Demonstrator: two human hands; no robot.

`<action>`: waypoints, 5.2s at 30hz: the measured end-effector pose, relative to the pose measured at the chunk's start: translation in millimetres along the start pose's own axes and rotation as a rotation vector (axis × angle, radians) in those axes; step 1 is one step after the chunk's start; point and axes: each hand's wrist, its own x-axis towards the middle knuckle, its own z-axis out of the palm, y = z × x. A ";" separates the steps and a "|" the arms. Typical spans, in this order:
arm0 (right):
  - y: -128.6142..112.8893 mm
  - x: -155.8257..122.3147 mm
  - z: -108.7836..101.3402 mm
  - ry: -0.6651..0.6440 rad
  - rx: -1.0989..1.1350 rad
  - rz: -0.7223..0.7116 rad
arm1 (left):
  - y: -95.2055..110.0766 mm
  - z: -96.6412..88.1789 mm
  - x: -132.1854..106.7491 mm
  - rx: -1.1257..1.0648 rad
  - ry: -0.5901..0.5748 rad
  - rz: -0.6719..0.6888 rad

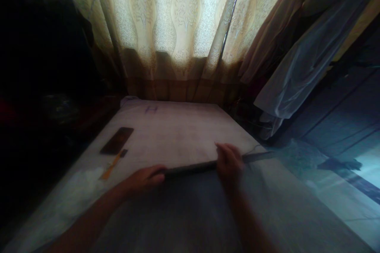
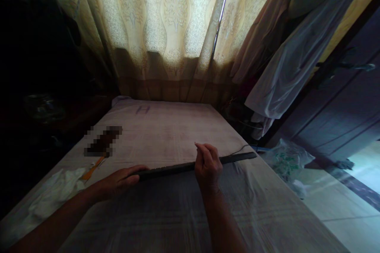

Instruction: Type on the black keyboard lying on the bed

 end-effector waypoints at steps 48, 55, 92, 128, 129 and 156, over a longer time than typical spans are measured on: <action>-123.0 -13.6 37.5 -0.417 0.042 -0.284 | -19.7 33.3 6.2 -0.246 0.803 0.304; -125.2 -15.2 38.5 -0.434 0.058 -0.321 | -18.4 33.4 4.9 -0.259 0.790 0.304; -95.2 -16.5 24.9 -0.363 -0.092 -0.219 | -11.0 26.5 -1.7 0.127 0.861 0.375; -82.2 41.1 7.2 -0.900 -0.159 -0.089 | 37.0 -24.3 42.7 -0.034 0.119 0.149; -85.4 40.4 8.7 -0.902 -0.185 -0.094 | 37.0 -24.3 42.9 -0.048 0.104 0.129; -87.2 47.4 12.0 -0.978 -0.112 -0.084 | 31.3 -22.7 46.9 0.023 0.119 0.108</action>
